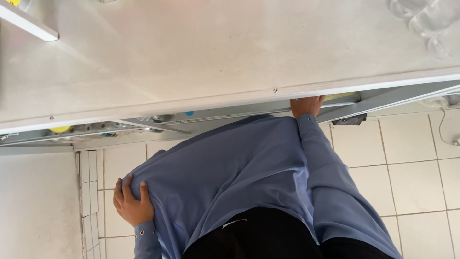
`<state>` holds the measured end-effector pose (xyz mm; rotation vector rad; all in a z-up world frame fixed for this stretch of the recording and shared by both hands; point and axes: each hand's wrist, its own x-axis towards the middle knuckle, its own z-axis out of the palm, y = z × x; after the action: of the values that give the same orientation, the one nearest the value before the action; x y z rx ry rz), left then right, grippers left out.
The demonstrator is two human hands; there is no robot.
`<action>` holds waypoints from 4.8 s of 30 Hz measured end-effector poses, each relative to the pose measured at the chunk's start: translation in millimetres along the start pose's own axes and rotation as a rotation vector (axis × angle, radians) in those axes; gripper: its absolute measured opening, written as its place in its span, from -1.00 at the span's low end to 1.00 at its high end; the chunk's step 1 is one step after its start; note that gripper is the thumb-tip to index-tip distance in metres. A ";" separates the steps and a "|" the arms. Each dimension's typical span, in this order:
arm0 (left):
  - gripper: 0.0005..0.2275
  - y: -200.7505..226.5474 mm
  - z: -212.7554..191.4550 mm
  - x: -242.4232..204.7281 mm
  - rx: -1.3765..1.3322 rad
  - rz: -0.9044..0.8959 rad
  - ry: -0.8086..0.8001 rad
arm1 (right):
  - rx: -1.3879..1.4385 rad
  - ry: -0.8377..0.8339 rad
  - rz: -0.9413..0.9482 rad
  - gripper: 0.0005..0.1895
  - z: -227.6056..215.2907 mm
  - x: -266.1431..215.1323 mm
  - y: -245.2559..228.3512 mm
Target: The person cleans a white shelf with a yellow cloth, then picks up small clear bottles and blue caps. They screw the caps onto the bottles and place them on the shelf, repeating the process for several bottles.
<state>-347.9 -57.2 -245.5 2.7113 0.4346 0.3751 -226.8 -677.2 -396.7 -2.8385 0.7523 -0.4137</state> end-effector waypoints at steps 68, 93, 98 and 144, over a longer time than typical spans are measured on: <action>-0.59 -0.6 -8.7 -0.3 -0.076 -0.015 0.020 | 0.128 -0.122 -0.262 -0.40 127.4 19.6 -118.7; -0.57 -13.1 -3.8 -6.4 -0.073 -0.017 0.052 | -0.002 0.004 -0.172 -0.72 -41.8 -17.4 -107.0; -0.57 -14.3 -4.8 -8.8 -0.090 0.009 0.062 | 0.050 0.054 -0.109 -0.88 -75.9 -40.1 -93.7; -0.82 -100.5 84.3 32.3 -0.025 0.066 0.211 | 0.996 0.896 -0.435 -0.70 -380.3 -38.6 -180.5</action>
<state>-316.8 16.5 -354.4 2.6772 0.3943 0.6845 -294.1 -540.1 -2.5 -1.7429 -0.0657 -1.6198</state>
